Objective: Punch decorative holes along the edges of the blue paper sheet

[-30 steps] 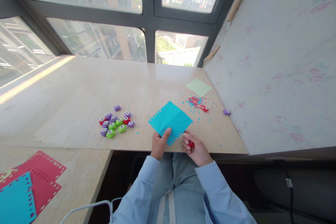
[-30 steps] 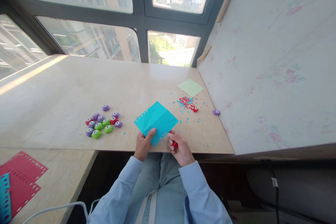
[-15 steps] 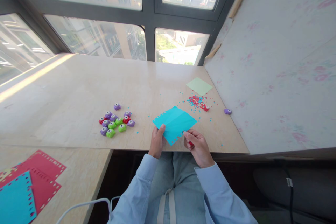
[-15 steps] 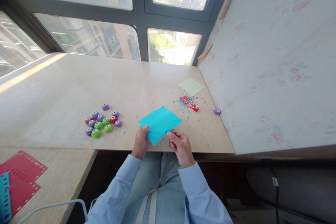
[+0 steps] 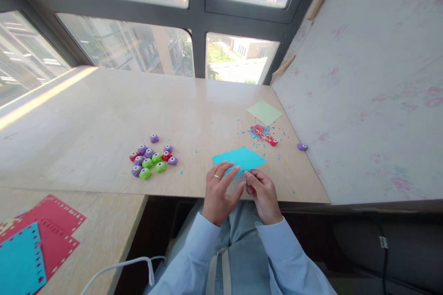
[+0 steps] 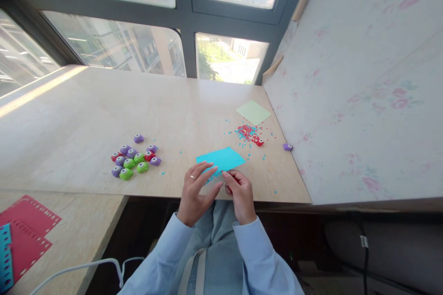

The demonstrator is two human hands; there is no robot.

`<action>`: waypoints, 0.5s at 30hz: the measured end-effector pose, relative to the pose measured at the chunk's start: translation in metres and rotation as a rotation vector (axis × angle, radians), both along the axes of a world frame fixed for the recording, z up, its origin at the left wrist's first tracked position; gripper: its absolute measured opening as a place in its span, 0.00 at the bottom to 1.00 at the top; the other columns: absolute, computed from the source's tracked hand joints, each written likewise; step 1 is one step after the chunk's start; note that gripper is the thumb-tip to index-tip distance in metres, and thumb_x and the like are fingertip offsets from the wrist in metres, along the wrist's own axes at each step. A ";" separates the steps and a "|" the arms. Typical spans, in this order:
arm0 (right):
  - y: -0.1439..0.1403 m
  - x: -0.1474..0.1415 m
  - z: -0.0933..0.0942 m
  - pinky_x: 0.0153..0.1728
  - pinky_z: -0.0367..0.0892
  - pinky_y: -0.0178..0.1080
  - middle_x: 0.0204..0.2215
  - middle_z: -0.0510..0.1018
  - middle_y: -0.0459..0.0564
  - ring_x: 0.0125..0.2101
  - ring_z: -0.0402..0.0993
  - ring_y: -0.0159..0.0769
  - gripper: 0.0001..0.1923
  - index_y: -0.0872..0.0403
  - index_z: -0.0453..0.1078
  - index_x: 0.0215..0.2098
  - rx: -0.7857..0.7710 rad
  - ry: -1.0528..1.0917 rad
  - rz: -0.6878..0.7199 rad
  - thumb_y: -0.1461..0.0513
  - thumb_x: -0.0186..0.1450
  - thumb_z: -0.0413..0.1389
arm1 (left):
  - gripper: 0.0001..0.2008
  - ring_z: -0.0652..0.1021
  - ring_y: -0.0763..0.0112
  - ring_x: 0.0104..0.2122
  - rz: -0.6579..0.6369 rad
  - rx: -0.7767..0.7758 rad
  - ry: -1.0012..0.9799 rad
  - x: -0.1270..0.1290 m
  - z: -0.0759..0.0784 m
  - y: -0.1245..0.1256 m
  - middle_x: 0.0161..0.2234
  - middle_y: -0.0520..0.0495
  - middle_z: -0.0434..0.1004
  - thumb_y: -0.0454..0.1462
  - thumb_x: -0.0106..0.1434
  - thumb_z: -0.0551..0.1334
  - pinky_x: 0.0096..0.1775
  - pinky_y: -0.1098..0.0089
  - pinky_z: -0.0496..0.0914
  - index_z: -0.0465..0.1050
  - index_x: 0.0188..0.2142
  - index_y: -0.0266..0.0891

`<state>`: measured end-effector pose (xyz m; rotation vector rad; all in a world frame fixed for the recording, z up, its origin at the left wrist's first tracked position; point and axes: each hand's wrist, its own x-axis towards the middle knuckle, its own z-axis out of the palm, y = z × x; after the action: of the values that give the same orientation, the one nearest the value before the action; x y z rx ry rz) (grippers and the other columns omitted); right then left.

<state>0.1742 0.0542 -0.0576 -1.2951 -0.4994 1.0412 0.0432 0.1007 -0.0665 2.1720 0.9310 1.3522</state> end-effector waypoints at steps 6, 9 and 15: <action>-0.002 0.002 -0.004 0.19 0.49 0.32 0.16 0.64 0.40 0.18 0.55 0.25 0.18 0.56 0.77 0.31 -0.006 -0.023 0.042 0.50 0.53 0.68 | 0.07 0.79 0.65 0.39 -0.057 -0.028 -0.029 0.005 -0.002 0.011 0.37 0.45 0.82 0.34 0.66 0.62 0.43 0.61 0.73 0.79 0.41 0.42; -0.003 0.003 -0.008 0.19 0.50 0.32 0.16 0.65 0.40 0.18 0.55 0.25 0.18 0.56 0.78 0.34 -0.020 -0.033 0.055 0.51 0.53 0.68 | 0.06 0.79 0.66 0.37 -0.064 -0.087 -0.097 0.004 -0.002 0.009 0.35 0.45 0.82 0.34 0.66 0.62 0.41 0.63 0.73 0.79 0.39 0.41; -0.003 -0.002 -0.010 0.18 0.50 0.31 0.17 0.65 0.40 0.18 0.54 0.25 0.20 0.56 0.78 0.35 -0.038 -0.049 0.033 0.49 0.54 0.66 | 0.06 0.79 0.66 0.36 -0.044 -0.144 -0.113 0.005 0.001 0.001 0.35 0.44 0.81 0.34 0.65 0.62 0.40 0.64 0.74 0.79 0.37 0.40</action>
<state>0.1725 0.0510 -0.0675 -1.3530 -0.5419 1.0525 0.0483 0.1019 -0.0659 1.9766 0.9036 1.3297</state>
